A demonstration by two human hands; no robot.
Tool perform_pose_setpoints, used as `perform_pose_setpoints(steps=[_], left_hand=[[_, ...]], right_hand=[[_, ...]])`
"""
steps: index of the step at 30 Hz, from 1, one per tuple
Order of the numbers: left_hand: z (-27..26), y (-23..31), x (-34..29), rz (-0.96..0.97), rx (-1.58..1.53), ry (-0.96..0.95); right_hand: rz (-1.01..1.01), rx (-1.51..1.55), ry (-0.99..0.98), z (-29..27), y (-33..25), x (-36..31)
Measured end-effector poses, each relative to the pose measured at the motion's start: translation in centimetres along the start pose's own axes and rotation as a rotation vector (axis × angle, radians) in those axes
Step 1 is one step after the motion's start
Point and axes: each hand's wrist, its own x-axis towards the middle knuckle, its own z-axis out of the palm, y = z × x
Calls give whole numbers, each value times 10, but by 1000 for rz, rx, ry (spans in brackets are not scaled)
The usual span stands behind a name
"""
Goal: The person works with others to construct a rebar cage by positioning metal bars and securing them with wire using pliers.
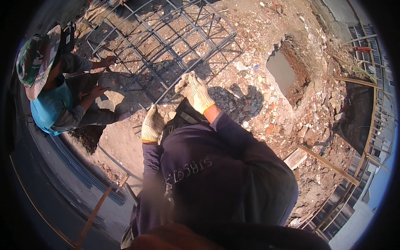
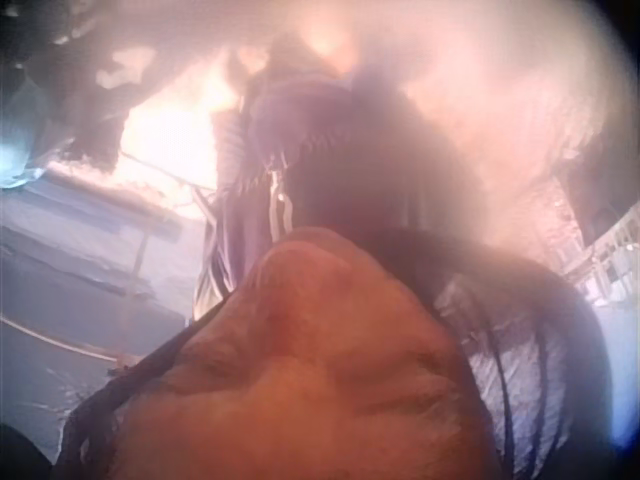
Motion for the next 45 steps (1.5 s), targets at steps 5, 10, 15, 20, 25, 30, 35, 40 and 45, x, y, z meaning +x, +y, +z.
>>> perform_pose_setpoints(steps=[5,10,15,20,25,30,35,40,45], left_hand=[[21,-3,-9,125,1001,69],[54,-4,-22,717,1707,-192],[59,-17,-25,464,1665,-286],[76,-45,-38,480,1762,-382],[78,-71,-37,488,1837,-428],[99,-97,-42,372,1786,-467],[104,-105,-29,334,1886,-338],[136,-109,-11,336,1819,-375],[114,-86,-9,202,1828,-256]], right_hand=[[-88,-18,108,-15,-20,-29],[-19,37,93,-23,1,-30],[-70,-3,120,-11,4,-31],[-139,133,292,-60,-9,-37],[-160,203,285,-93,-30,-39],[-245,204,507,-134,-80,-29],[-137,183,430,-131,-97,-23],[-81,124,324,-162,-158,2],[-435,-30,439,-170,-236,-7]])
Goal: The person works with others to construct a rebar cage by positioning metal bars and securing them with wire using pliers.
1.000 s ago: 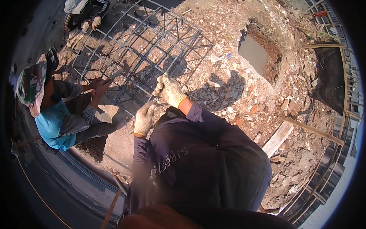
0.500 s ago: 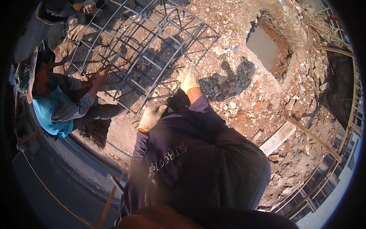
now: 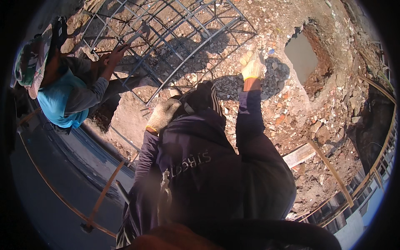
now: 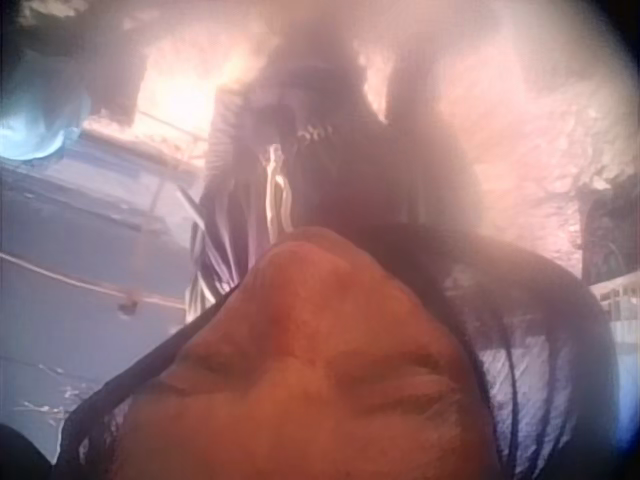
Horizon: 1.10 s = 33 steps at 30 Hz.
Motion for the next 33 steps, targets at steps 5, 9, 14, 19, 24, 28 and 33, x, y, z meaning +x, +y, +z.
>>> perform_pose_setpoints(steps=[5,9,14,19,24,28,33], left_hand=[[-20,-17,4,76,-45,8],[-42,-24,-9,64,-8,-26],[-51,-43,-16,149,-152,-96],[-50,-96,-42,272,101,-138],[-40,-121,-48,272,237,-164],[-42,-129,-51,318,249,-135],[-43,-153,-48,312,215,-103]], right_hand=[[-501,-1458,-255,-17,-69,32],[-427,-1572,-975,141,17,-142],[-622,-1741,-1461,84,137,-181],[-290,-2041,-1462,99,164,-229],[-306,-2139,-1449,94,182,-250],[-393,-1989,-1530,67,193,-234],[-338,-1893,-1464,60,204,-232]])
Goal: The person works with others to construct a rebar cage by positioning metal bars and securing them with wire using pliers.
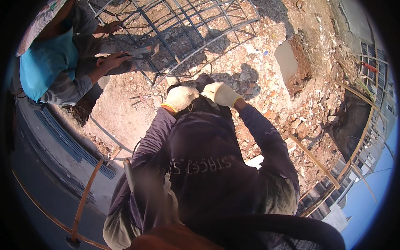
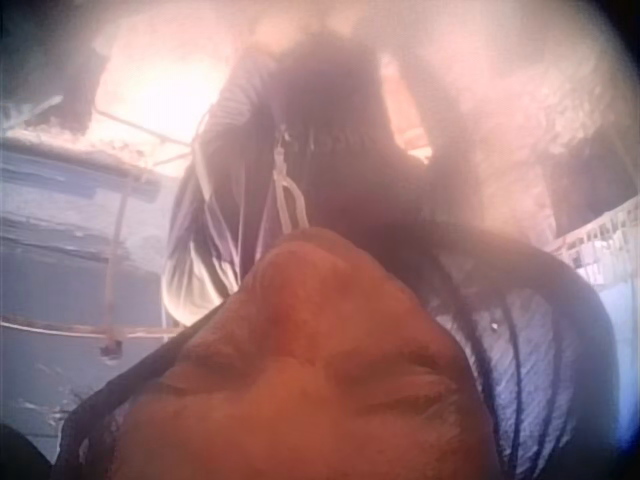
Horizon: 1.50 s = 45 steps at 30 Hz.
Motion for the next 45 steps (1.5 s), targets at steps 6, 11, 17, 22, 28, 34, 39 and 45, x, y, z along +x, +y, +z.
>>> perform_pose_setpoints(steps=[6,11,17,22,28,34,39,45], left_hand=[[-1,-2,10,-47,-64,20],[-12,8,15,-178,-308,-90],[5,0,31,-337,-279,-18],[11,-30,41,-382,-77,157],[31,-55,59,-564,5,777],[92,-150,65,-904,-687,808],[152,-176,118,-850,-924,953],[176,-202,163,-894,-1144,928]], right_hand=[[-33,-62,72,-1,8,2],[95,262,-17,-15,18,-5],[106,271,-4,-10,49,6],[131,299,-55,-15,80,25],[18,-69,4,-27,160,47],[181,-206,163,-22,222,134],[243,-199,-169,37,249,229],[256,-110,-284,105,209,251]])
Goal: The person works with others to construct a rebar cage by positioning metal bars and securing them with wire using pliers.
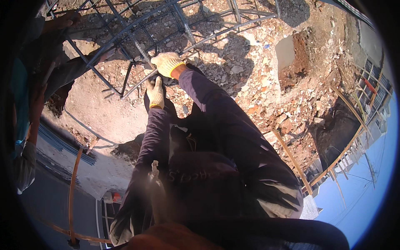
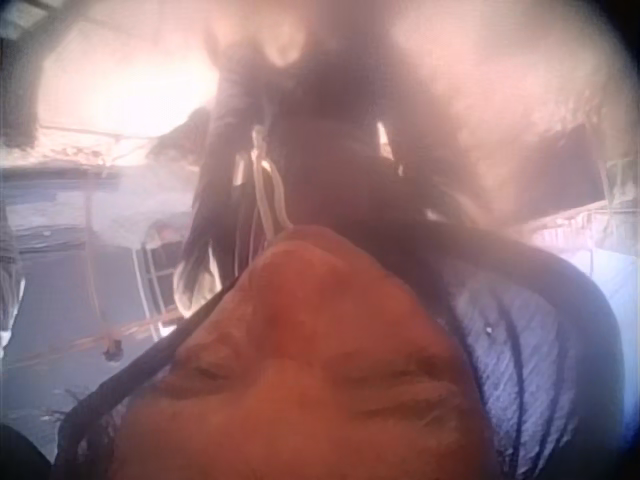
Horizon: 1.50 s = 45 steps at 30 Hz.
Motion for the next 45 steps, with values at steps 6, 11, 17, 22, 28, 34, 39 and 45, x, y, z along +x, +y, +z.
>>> perform_pose_setpoints(steps=[6,11,17,22,28,34,39,45], left_hand=[[37,11,4,129,172,140],[22,15,21,112,619,371],[15,12,21,227,756,425],[9,7,22,353,874,482],[-5,-7,35,327,1154,388],[-13,19,16,184,720,70],[-4,31,10,196,625,34],[-16,16,23,74,417,-31]], right_hand=[[61,22,-224,-16,13,5],[78,25,-122,-8,4,14],[-14,31,-147,-2,18,17],[-63,-4,-194,-2,15,27],[-113,-42,-183,0,14,34],[-24,-21,-213,-15,1,22],[76,-27,-123,-14,6,15],[48,15,5,-8,-7,9]])
